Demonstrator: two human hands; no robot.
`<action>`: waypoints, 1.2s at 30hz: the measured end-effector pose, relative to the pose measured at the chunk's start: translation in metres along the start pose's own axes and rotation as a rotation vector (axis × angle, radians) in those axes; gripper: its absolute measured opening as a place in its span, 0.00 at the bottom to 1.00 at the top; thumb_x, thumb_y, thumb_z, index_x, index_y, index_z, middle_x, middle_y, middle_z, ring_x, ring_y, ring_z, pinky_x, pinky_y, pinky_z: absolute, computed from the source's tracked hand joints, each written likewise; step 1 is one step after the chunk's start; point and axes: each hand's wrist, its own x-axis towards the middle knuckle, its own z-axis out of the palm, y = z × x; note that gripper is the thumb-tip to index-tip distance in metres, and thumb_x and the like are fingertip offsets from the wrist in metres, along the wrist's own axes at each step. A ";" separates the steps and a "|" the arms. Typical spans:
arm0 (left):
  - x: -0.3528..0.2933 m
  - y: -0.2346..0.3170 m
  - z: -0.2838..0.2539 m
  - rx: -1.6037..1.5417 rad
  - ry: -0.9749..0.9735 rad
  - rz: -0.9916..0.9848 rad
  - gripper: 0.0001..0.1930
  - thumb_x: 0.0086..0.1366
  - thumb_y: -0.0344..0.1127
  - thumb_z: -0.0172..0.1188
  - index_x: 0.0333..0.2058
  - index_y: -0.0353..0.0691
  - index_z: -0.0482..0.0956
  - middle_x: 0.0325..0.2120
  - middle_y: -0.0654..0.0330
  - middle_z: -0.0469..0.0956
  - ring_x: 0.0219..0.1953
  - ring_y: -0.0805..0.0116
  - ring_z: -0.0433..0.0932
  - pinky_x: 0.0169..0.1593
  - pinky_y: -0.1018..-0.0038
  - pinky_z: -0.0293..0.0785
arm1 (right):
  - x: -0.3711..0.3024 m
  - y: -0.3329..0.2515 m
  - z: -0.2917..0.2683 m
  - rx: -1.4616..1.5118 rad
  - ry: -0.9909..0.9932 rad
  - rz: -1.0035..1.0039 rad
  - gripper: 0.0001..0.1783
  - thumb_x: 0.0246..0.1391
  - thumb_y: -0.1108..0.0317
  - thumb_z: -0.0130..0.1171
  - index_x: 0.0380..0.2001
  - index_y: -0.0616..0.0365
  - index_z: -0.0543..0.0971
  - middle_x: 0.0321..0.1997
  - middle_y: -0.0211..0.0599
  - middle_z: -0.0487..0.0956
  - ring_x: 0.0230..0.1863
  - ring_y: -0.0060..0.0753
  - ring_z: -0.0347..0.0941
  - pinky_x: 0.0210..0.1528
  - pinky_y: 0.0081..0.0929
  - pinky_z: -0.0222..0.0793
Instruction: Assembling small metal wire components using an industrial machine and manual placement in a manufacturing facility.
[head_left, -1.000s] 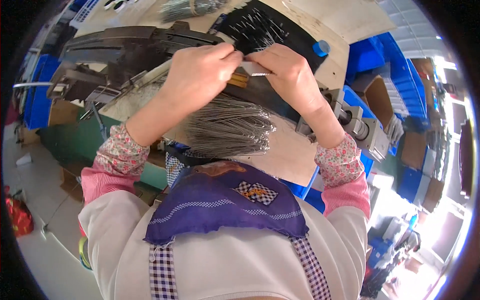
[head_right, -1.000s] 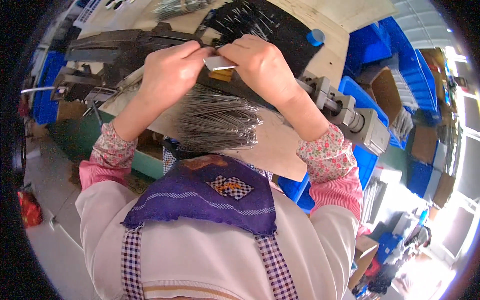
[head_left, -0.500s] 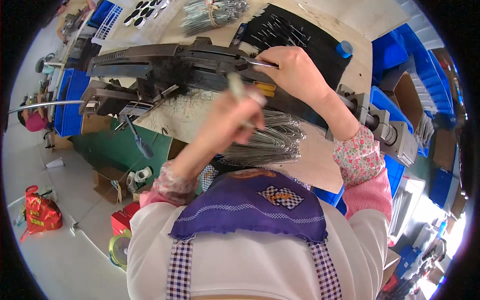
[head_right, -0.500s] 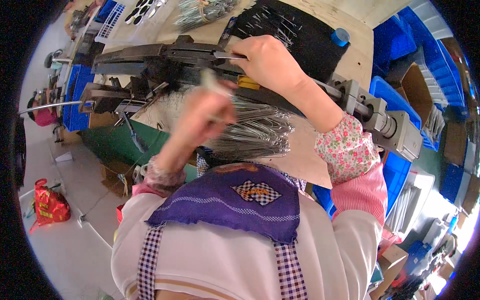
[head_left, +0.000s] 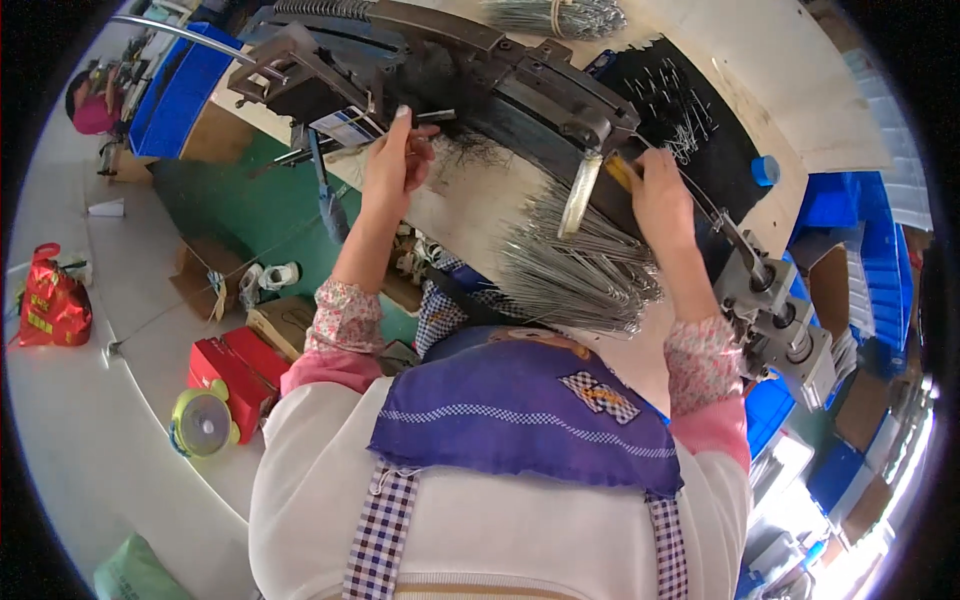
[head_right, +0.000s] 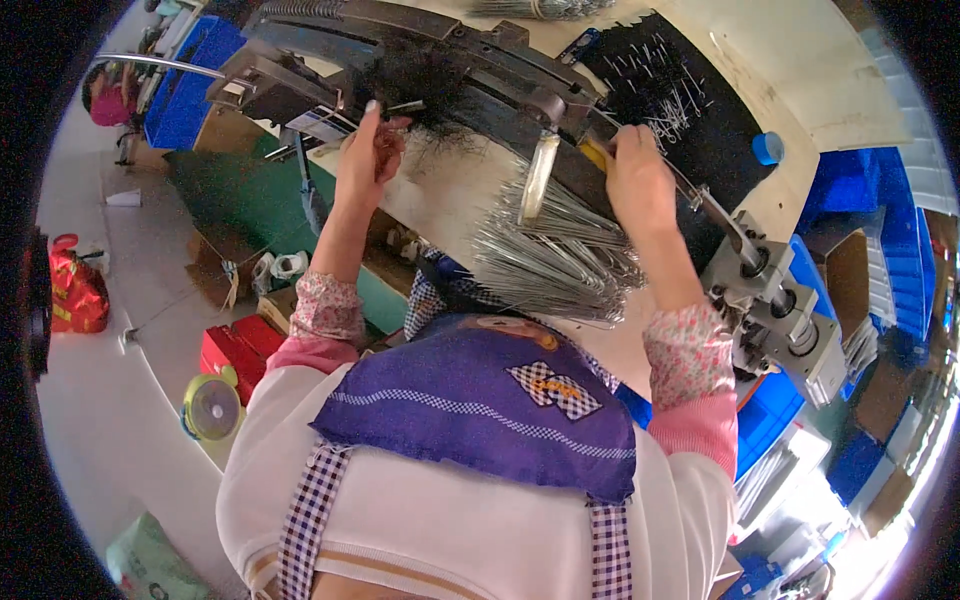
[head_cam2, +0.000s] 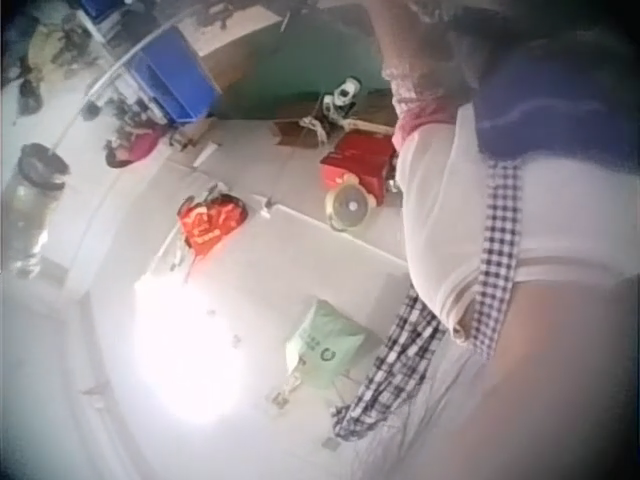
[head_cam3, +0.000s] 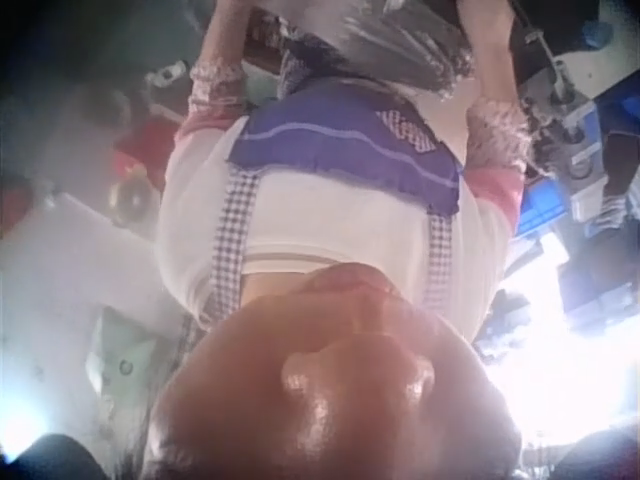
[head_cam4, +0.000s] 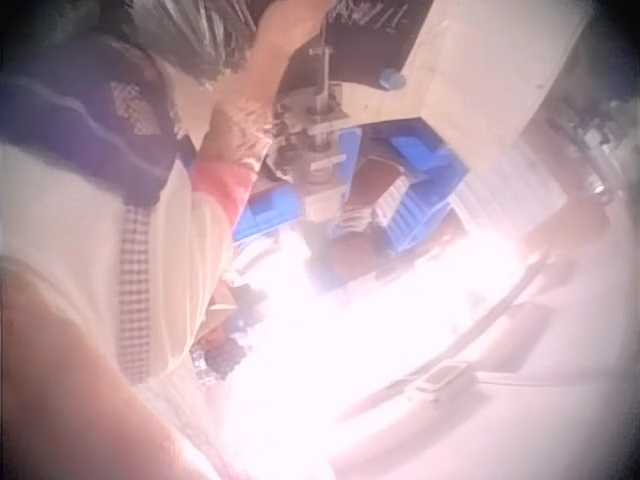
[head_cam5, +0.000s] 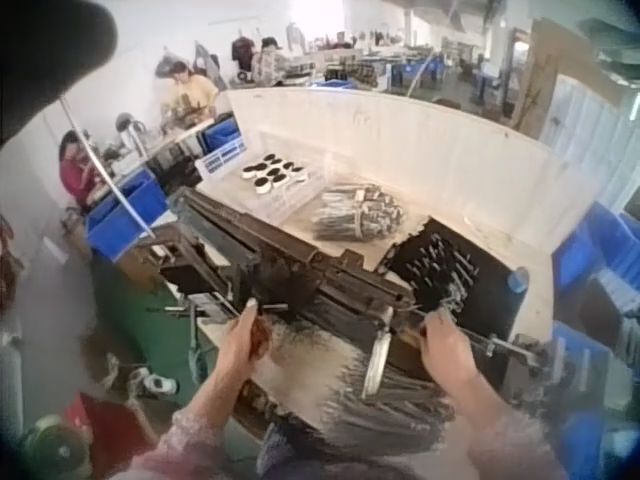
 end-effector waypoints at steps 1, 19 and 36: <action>0.002 0.003 0.006 -0.030 -0.058 -0.003 0.20 0.67 0.48 0.51 0.32 0.34 0.77 0.16 0.66 0.68 0.12 0.80 0.60 0.16 0.81 0.50 | -0.002 0.008 -0.002 0.001 0.013 0.020 0.06 0.53 0.72 0.55 0.33 0.61 0.71 0.37 0.47 0.72 0.36 0.53 0.72 0.34 0.41 0.69; -0.076 -0.018 0.209 -0.171 -0.815 -0.276 0.14 0.69 0.43 0.51 0.29 0.37 0.71 0.15 0.72 0.59 0.14 0.82 0.55 0.17 0.82 0.47 | -0.081 -0.019 -0.177 0.256 0.238 0.259 0.07 0.55 0.72 0.56 0.36 0.62 0.76 0.33 0.46 0.80 0.32 0.31 0.79 0.34 0.24 0.71; -0.079 -0.015 0.196 -0.261 -0.579 -0.099 0.15 0.70 0.42 0.49 0.28 0.38 0.74 0.13 0.70 0.67 0.12 0.82 0.58 0.16 0.83 0.52 | 0.029 -0.003 -0.122 0.694 -0.423 0.188 0.17 0.53 0.72 0.54 0.46 0.68 0.76 0.30 0.38 0.81 0.27 0.25 0.76 0.31 0.21 0.72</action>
